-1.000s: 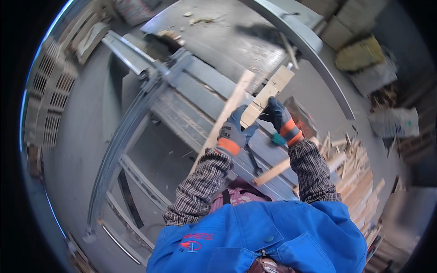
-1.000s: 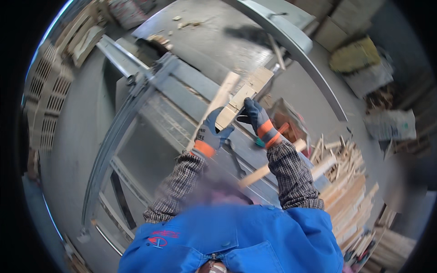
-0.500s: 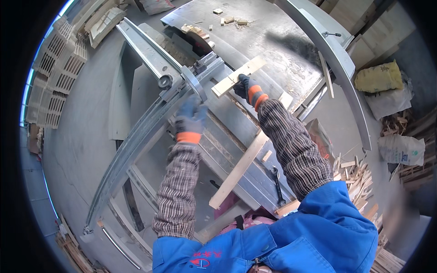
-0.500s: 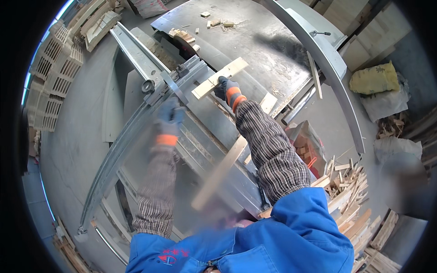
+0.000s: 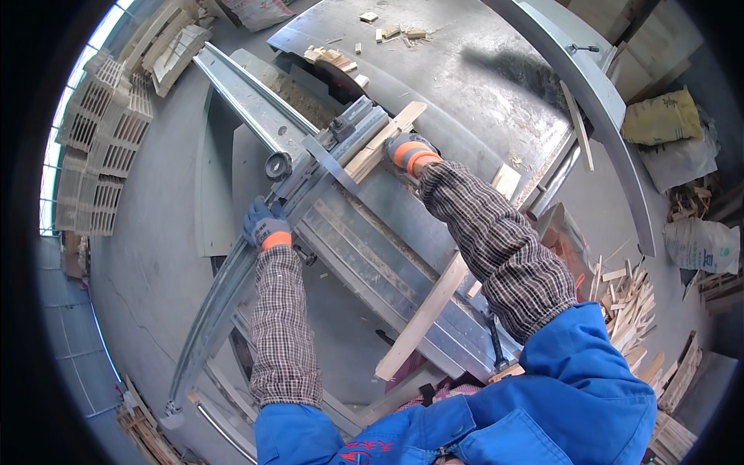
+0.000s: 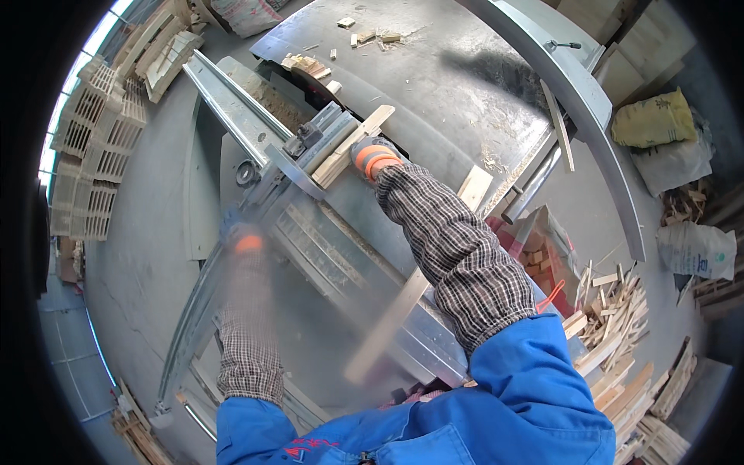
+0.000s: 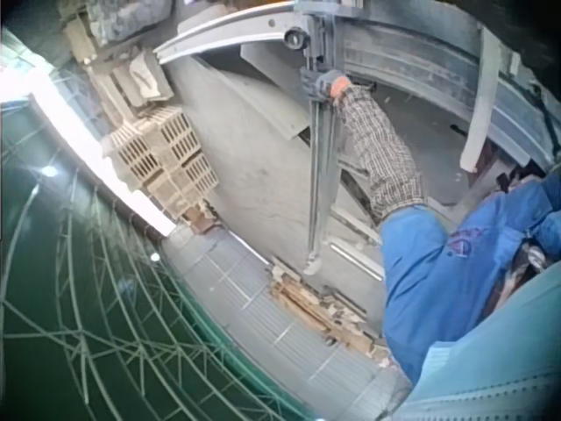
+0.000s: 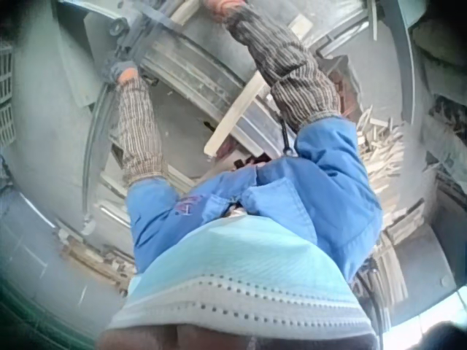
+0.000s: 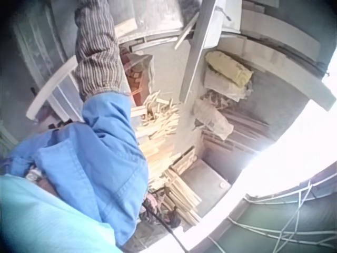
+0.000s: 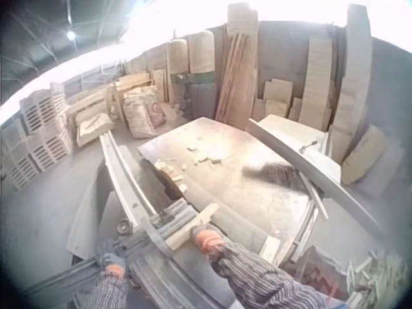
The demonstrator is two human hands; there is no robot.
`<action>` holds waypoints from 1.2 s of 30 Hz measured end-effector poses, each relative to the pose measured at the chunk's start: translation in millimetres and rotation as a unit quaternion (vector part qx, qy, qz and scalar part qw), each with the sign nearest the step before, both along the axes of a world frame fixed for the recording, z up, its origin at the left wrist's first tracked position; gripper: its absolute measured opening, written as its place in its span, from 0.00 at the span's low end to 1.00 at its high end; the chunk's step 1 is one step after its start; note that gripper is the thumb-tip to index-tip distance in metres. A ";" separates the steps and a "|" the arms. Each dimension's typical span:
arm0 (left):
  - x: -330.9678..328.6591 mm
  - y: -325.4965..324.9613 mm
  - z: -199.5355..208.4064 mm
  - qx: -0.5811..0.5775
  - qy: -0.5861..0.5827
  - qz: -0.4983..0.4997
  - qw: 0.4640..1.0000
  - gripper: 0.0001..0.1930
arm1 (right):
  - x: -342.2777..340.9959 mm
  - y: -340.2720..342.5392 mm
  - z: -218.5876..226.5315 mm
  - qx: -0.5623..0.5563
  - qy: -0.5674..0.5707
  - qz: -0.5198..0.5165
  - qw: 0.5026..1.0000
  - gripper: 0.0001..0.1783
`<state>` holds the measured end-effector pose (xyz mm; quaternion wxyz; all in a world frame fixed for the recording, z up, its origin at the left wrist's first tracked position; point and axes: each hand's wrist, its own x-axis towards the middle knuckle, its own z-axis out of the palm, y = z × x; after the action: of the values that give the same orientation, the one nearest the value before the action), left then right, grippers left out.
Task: The person repeatedly picks up wooden planks, positions them on a table saw, and cuts them into smaller pieces. The cut pieces are then stacked on a nearby pile. The person wears gloves and a blue jacket while operating the saw.
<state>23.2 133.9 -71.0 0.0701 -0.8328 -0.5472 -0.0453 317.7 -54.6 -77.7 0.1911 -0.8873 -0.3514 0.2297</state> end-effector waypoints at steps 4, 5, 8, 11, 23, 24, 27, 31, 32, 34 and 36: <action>16.0 -7.3 6.2 0.027 0.003 -0.032 0.999 0.21 | 17.5 -4.9 -21.7 -0.019 0.032 0.012 0.999 0.26; 3.7 0.0 -1.4 0.051 0.018 -0.038 0.998 0.21 | 6.5 -2.5 -25.6 -0.007 0.033 0.003 0.999 0.27; -13.2 11.1 -18.5 0.094 0.038 -0.046 0.994 0.20 | -6.9 14.0 -28.8 0.098 0.256 -0.238 0.932 0.29; 4.7 -1.5 -10.7 0.086 0.020 -0.031 0.996 0.19 | 1.8 29.0 -44.8 0.106 0.218 -0.212 0.947 0.28; 7.5 -3.2 -11.9 0.090 0.019 0.004 0.996 0.17 | -10.0 32.4 -34.5 0.015 0.007 0.032 0.999 0.17; 9.8 -1.7 -13.9 0.095 0.019 0.004 0.995 0.18 | -11.3 29.5 -34.1 0.029 0.025 0.017 0.999 0.19; 7.0 7.8 -22.8 0.113 0.061 -0.016 0.992 0.19 | -12.9 29.7 -28.9 0.044 0.052 -0.023 0.997 0.25; -5.6 9.6 -26.0 0.100 0.080 -0.005 0.992 0.20 | -24.4 33.0 -11.1 0.033 0.108 -0.101 0.988 0.27; -2.5 6.6 -21.6 0.101 0.067 0.001 0.993 0.20 | -23.0 33.3 -14.5 0.039 0.099 -0.099 0.989 0.27; 14.0 -0.2 -13.5 0.100 0.038 0.005 0.994 0.20 | -12.2 33.3 -26.7 0.050 0.079 -0.100 0.991 0.27; 17.4 -6.1 -4.3 0.077 0.058 0.024 0.995 0.21 | -11.6 35.3 -29.4 0.044 0.090 -0.102 0.990 0.26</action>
<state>40.6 127.8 -75.2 0.1662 -0.8127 -0.5573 -0.0374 306.1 -19.3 -107.0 0.2832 -0.8849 -0.2503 0.2723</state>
